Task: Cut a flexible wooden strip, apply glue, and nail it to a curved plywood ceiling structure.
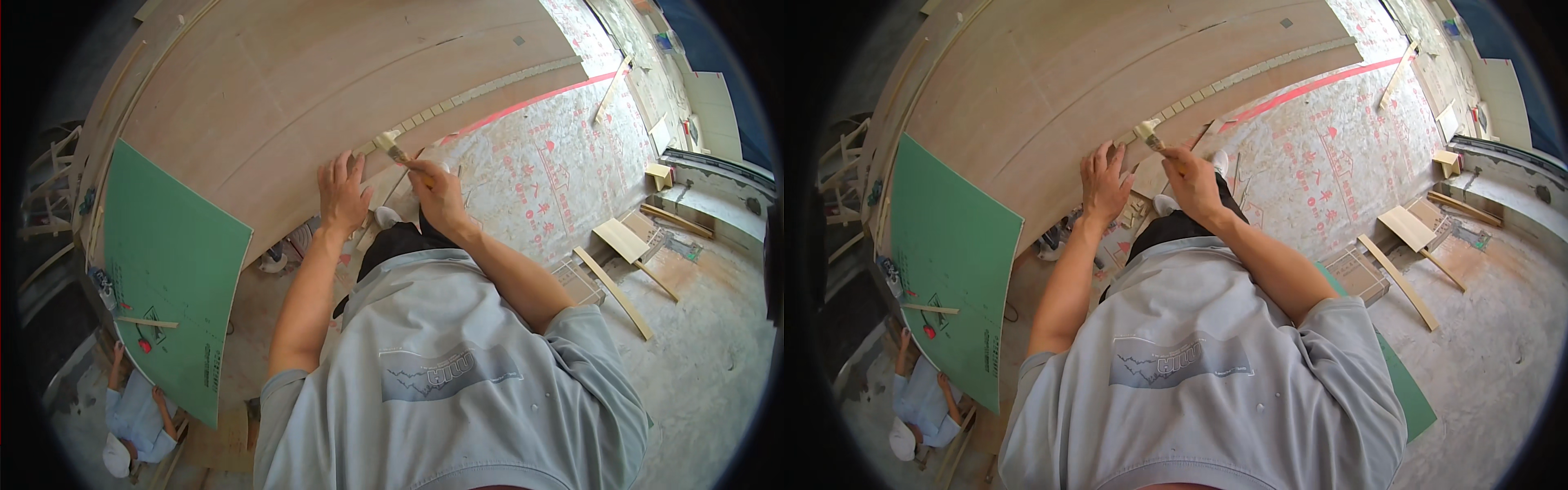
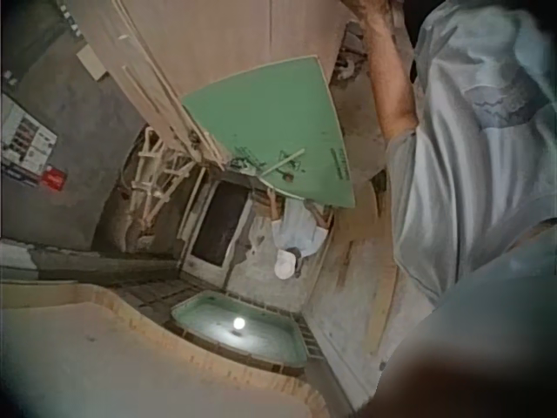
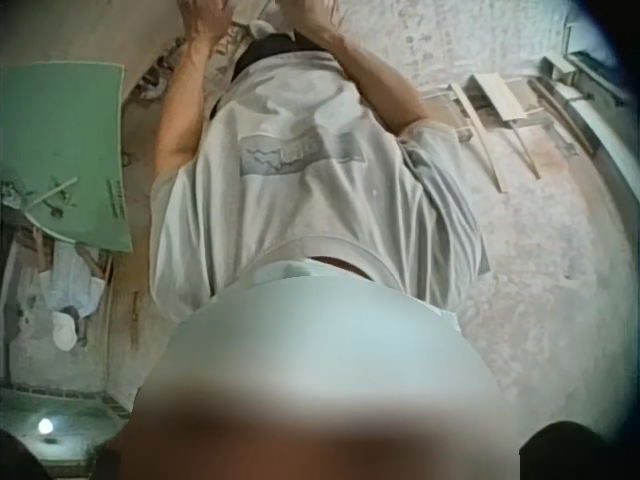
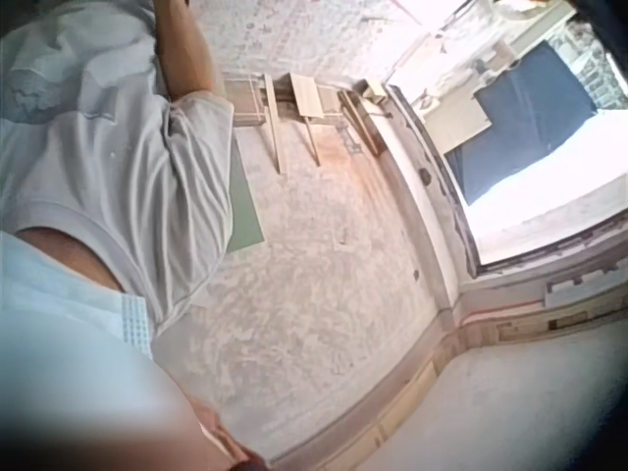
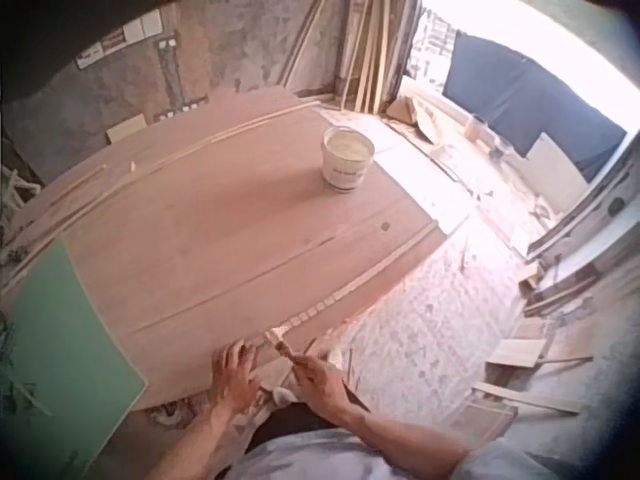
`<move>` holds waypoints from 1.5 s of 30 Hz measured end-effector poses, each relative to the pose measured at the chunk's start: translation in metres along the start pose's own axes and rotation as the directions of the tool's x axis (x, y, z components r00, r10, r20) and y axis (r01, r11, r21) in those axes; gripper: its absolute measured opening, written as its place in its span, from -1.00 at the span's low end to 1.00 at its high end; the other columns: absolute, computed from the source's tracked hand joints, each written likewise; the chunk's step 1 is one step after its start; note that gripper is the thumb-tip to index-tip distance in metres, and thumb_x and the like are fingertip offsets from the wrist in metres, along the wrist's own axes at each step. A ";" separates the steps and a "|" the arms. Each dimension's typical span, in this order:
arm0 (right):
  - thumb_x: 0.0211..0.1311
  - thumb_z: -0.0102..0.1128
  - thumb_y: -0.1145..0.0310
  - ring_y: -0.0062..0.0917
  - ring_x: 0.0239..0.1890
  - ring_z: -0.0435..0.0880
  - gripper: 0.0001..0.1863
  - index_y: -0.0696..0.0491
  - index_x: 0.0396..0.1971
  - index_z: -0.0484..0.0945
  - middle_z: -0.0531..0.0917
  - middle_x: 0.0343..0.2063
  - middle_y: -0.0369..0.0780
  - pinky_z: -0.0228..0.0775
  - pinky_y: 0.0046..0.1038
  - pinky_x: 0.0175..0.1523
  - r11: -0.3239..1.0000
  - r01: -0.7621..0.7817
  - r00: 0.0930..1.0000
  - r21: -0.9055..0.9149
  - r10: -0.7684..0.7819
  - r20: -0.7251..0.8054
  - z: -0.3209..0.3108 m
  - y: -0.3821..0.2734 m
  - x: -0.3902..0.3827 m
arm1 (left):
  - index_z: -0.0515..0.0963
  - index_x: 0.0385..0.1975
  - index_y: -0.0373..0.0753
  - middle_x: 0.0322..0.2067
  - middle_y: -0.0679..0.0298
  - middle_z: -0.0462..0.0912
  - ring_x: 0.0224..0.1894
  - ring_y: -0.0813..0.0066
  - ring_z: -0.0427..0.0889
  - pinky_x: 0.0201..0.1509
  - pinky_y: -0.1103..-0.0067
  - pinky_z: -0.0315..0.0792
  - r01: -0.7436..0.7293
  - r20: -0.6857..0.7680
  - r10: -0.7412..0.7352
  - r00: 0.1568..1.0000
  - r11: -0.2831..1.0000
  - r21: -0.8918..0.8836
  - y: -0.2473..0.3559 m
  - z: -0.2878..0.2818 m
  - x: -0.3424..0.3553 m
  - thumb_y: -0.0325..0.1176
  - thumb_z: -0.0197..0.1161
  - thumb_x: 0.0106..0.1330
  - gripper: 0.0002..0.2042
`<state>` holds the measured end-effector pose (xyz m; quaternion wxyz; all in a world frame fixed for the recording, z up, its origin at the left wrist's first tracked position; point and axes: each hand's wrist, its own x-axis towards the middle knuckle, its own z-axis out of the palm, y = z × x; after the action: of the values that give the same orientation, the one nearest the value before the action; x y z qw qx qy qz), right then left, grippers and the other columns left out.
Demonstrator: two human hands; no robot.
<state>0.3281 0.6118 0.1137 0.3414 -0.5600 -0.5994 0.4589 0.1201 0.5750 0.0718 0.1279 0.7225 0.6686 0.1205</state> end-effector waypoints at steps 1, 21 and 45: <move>0.32 0.18 0.43 -0.52 -0.56 0.60 -0.78 0.12 -0.09 0.64 0.62 -0.61 -0.17 0.39 -0.46 -0.41 0.999 0.026 0.998 -0.037 -0.024 0.057 0.003 -0.002 -0.001 | 0.31 0.34 -0.19 0.34 0.09 0.24 0.37 0.03 0.19 0.46 0.02 0.00 0.007 0.006 -0.007 1.000 1.000 -0.019 -0.001 0.002 -0.001 -0.20 0.38 0.18 -0.30; 0.29 0.17 0.43 -0.10 -0.38 0.68 -0.78 0.09 -0.10 0.65 0.67 -0.43 0.02 0.49 -0.25 -0.29 0.985 0.017 0.999 -0.172 -0.009 0.049 -0.020 0.009 0.028 | 0.35 0.29 -0.26 0.30 0.22 0.34 0.38 0.18 0.23 0.49 0.03 -0.07 -0.012 -0.055 0.011 0.998 1.000 -0.025 -0.011 0.006 -0.008 -0.35 0.24 0.20 -0.41; 0.40 0.14 0.40 -0.76 -0.54 0.49 -0.79 0.13 -0.10 0.68 0.59 -0.60 -0.35 0.32 -0.62 -0.44 0.957 -0.064 0.963 -0.282 -0.016 -0.271 -0.109 0.027 0.085 | 0.39 0.26 -0.26 0.30 0.23 0.35 0.38 0.18 0.22 0.49 0.03 -0.09 -0.004 -0.033 0.004 0.999 1.000 -0.007 -0.013 0.004 -0.008 -0.34 0.22 0.23 -0.46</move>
<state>0.4263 0.7129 0.1173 0.3291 -0.6683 -0.6008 0.2901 0.1087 0.5681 0.0635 0.1192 0.7213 0.6688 0.1348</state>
